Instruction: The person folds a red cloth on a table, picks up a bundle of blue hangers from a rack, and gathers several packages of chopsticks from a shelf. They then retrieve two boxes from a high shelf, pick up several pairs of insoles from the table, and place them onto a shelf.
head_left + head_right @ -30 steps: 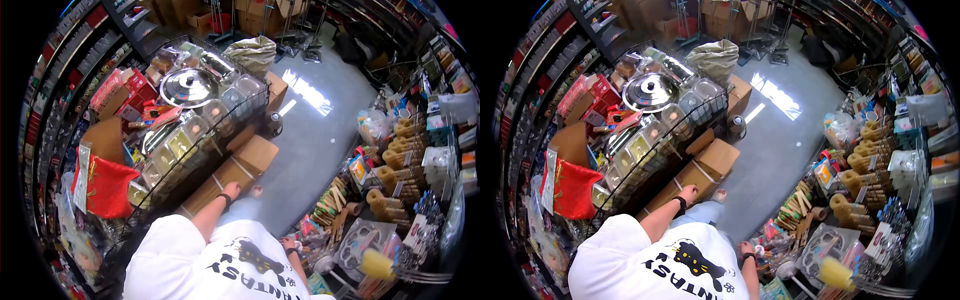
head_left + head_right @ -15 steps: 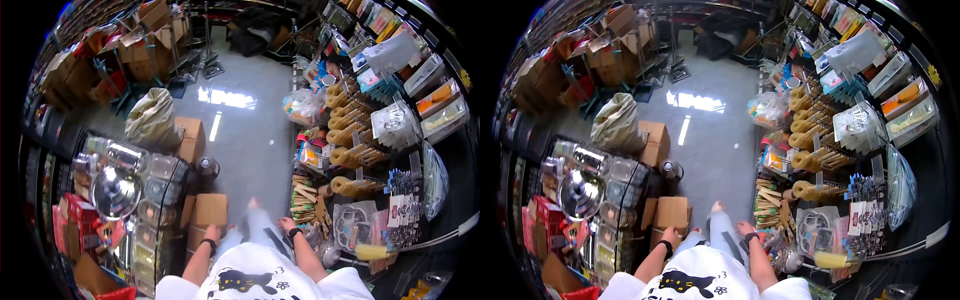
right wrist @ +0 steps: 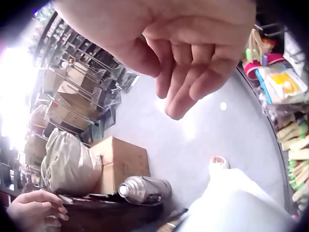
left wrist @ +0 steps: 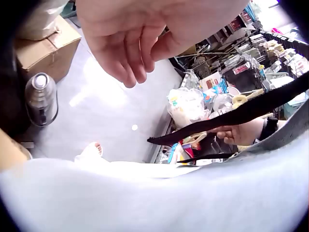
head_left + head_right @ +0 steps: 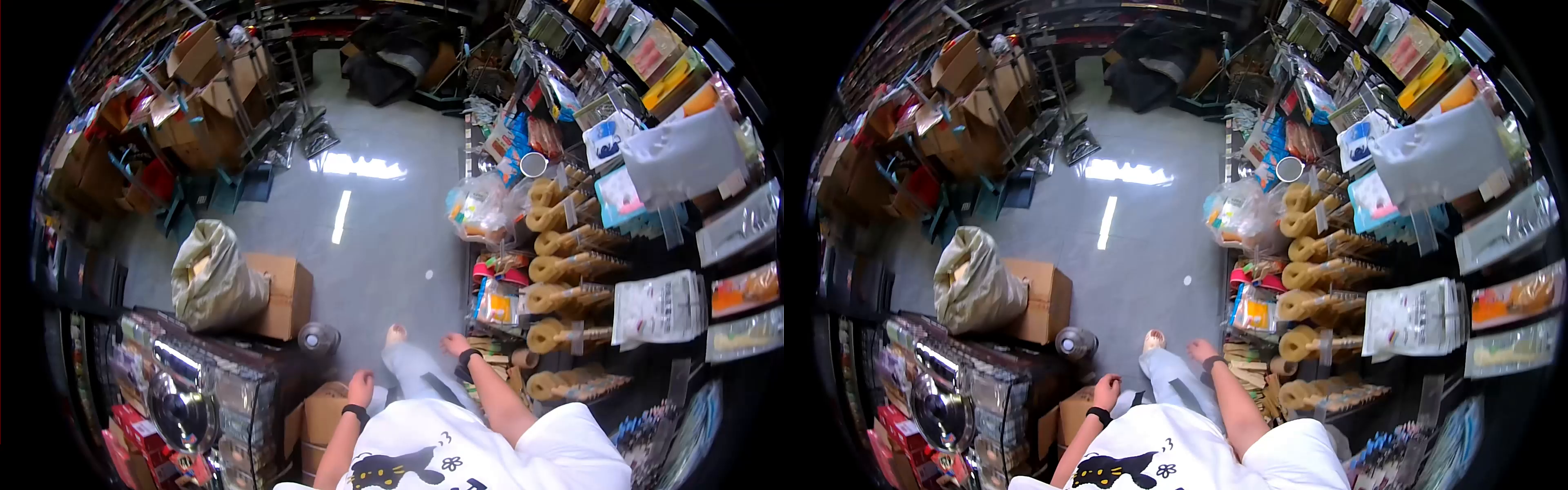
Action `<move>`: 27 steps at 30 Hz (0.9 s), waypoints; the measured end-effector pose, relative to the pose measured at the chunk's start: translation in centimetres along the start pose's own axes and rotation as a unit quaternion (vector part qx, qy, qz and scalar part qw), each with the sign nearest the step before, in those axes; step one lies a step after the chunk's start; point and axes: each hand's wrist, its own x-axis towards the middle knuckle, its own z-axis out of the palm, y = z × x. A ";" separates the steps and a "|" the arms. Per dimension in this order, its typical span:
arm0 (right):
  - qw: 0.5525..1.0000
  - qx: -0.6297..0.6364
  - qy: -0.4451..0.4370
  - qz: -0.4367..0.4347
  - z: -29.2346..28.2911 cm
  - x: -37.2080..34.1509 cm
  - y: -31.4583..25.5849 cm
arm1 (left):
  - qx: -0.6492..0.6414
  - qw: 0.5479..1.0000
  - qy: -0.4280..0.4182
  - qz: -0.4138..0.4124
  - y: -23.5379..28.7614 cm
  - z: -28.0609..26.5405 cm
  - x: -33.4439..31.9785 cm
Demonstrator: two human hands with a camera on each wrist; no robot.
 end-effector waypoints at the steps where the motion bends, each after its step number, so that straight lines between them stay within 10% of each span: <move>1: 1.000 -0.004 0.005 -0.023 -1.2 1.2 -1.9 | 0.018 1.000 -0.004 0.019 2.2 0.2 1.6; 14: 0.996 -0.047 -0.033 0.069 -10.2 8.4 -7.9 | -0.007 0.997 0.083 0.006 6.4 -3.3 24.5; 21: 0.973 0.121 0.140 0.136 -15.7 17.9 -7.5 | 0.136 0.978 0.130 -0.090 7.9 -8.2 34.0; 27: 0.987 -0.003 0.111 0.116 -19.1 26.7 -18.3 | 0.013 0.981 0.144 -0.129 9.7 -12.8 47.2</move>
